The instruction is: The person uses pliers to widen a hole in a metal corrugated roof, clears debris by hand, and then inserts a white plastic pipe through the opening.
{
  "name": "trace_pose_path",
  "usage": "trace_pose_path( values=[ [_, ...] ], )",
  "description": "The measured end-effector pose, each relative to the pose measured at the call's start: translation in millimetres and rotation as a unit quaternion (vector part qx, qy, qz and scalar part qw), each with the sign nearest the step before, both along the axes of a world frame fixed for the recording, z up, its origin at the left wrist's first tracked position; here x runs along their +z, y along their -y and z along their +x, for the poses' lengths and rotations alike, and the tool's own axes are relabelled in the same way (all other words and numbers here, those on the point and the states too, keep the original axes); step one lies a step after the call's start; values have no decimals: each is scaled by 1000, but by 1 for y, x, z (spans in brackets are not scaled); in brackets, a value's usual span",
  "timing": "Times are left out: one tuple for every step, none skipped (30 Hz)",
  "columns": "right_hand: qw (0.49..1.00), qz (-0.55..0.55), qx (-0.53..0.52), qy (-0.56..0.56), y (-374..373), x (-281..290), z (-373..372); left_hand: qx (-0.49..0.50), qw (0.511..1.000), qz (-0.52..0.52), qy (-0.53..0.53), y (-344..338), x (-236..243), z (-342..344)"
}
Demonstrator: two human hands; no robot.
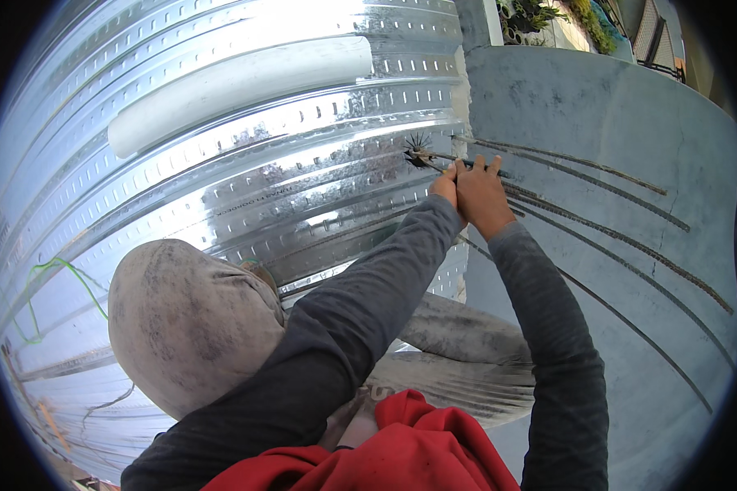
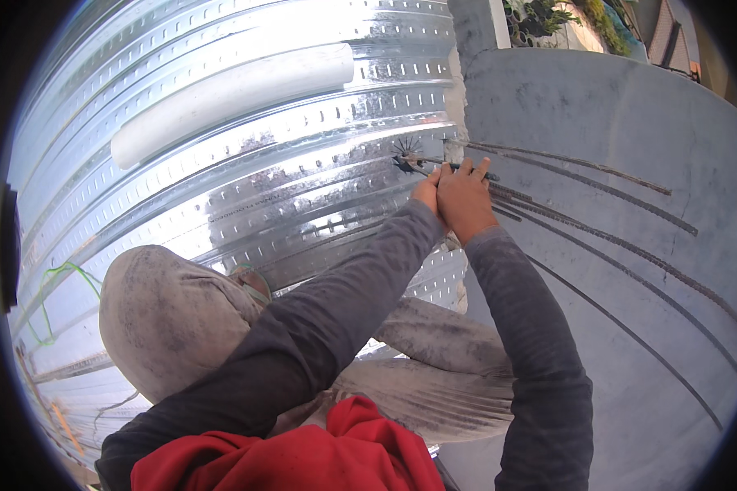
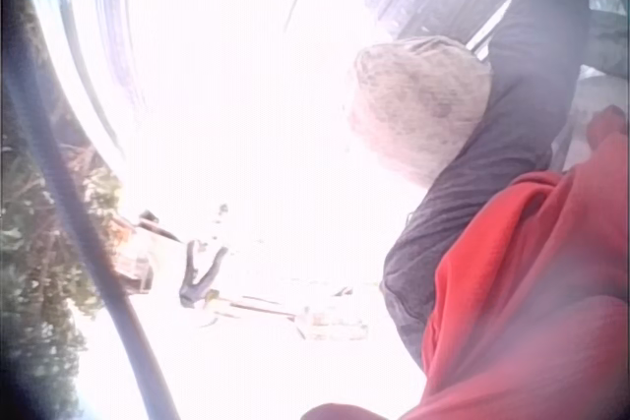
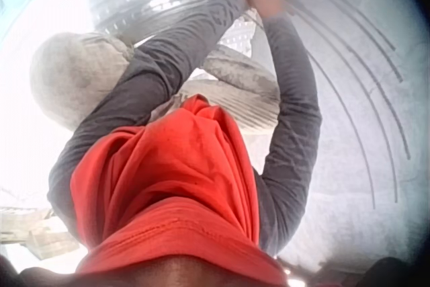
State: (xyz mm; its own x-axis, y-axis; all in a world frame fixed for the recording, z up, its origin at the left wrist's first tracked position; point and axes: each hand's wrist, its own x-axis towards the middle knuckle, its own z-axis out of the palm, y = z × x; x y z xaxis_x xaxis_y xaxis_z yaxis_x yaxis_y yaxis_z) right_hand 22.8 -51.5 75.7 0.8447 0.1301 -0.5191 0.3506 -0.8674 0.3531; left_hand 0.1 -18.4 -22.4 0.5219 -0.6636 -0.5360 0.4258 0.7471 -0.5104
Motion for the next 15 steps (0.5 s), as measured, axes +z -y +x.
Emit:
trace_pose_path(
  values=[
    [1000, -8, -2, -4, 0, -1, -2, -1, 1000, -18, -6, 0, 4, -1],
    [1000, -15, -5, -9, 1, -2, -3, -1, 999, -36, -12, -3, 6, -3],
    [1000, -20, -4, -12, -4, -1, -2, 1, 999, -51, -17, -6, 7, -4],
    [999, -42, -1, -12, -8, 1, -1, 6, 998, -59, -16, -6, 9, -4],
    [998, -64, 1, -12, -10, 5, -1, 11, 998, -68, -16, -6, 12, -4],
    [996, -83, 6, -12, -16, 7, 0, 18, 997, -73, -16, -8, 9, -5],
    [997, -72, 17, -22, -18, 4, 2, 8, 998, -65, -3, -8, 0, -4],
    [997, -62, 27, -33, -17, 1, 4, -2, 998, -58, 10, -7, -8, -4],
    [997, -55, 34, -46, -18, 3, 5, -14, 998, -54, 20, -6, -11, -4],
    [997, -41, 15, -64, -16, 6, 6, -42, 999, -22, 13, -2, -12, -3],
    [996, -26, -5, -82, -14, 11, 8, -70, 998, 9, 6, 2, -13, -1],
    [995, -9, -23, -100, -15, 14, 11, -95, 995, 43, -2, 4, -16, 1],
    [992, -4, -27, -120, -16, 16, 14, -102, 993, 60, 1, 6, -19, 2],
    [990, 1, -31, -139, -17, 17, 19, -108, 991, 78, 3, 7, -22, 3],
    [987, 6, -33, -159, -20, 16, 23, -113, 989, 95, 4, 6, -27, 4]
  ],
)
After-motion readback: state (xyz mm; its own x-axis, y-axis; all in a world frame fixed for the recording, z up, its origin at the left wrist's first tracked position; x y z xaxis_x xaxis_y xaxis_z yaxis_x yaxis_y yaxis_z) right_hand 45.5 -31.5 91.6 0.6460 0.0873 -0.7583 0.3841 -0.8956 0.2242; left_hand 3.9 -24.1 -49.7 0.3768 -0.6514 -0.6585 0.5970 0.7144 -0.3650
